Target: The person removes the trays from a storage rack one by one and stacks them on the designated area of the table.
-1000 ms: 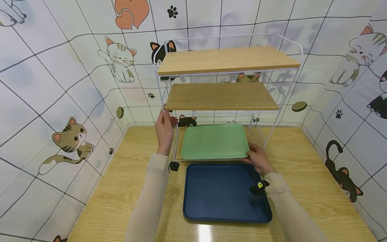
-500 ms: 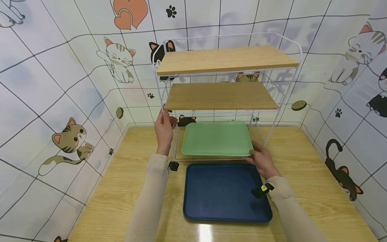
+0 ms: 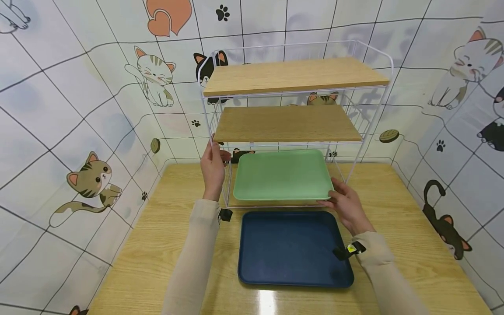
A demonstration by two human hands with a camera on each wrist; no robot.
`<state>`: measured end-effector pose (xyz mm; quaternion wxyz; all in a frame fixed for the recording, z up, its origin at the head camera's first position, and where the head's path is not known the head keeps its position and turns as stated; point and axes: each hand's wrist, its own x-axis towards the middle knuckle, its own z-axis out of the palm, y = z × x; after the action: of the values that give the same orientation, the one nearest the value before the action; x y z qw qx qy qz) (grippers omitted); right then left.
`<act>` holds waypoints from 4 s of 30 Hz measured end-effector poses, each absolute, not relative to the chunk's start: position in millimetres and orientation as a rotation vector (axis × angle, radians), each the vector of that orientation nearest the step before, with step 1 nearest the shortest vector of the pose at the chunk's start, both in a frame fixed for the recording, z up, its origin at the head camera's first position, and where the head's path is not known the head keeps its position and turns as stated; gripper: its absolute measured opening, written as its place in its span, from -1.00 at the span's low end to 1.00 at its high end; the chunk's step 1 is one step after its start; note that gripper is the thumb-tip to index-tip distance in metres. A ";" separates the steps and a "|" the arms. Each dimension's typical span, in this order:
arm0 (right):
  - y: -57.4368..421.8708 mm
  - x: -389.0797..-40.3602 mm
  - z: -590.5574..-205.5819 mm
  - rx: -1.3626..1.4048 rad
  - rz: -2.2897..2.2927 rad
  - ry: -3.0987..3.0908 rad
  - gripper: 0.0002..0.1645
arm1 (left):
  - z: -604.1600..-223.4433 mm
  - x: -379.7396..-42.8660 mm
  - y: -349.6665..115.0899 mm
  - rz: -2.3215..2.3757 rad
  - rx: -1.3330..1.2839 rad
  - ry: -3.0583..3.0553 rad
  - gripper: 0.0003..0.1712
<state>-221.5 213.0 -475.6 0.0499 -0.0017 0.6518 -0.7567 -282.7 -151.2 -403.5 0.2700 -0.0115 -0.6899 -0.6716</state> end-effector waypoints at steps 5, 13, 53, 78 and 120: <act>215.7 -214.3 -468.7 -0.004 -2.333 1.971 -0.26 | -405.5 -283.2 -150.8 -1.824 -0.039 -1.850 -0.46; 220.8 -202.3 -459.3 -0.014 -2.374 1.963 -0.25 | -405.9 -283.8 -149.8 -1.825 -0.032 -1.852 -0.46; 229.4 -123.7 -428.1 -0.219 -2.565 1.850 -0.20 | -403.6 -281.4 -149.1 -1.850 -0.056 -1.822 -0.46; 241.6 -72.0 -465.7 -0.207 -2.653 1.762 -0.27 | -402.6 -281.2 -149.9 -1.819 -0.039 -1.833 -0.47; 244.4 -50.6 -547.5 0.247 -2.464 1.807 -0.31 | -404.4 -283.0 -149.7 -1.803 -0.043 -1.873 -0.46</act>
<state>-50.6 244.4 -547.5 0.0381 0.0805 0.5890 -0.8032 -283.0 -149.7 -404.4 0.2674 -0.0158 -0.6941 -0.6682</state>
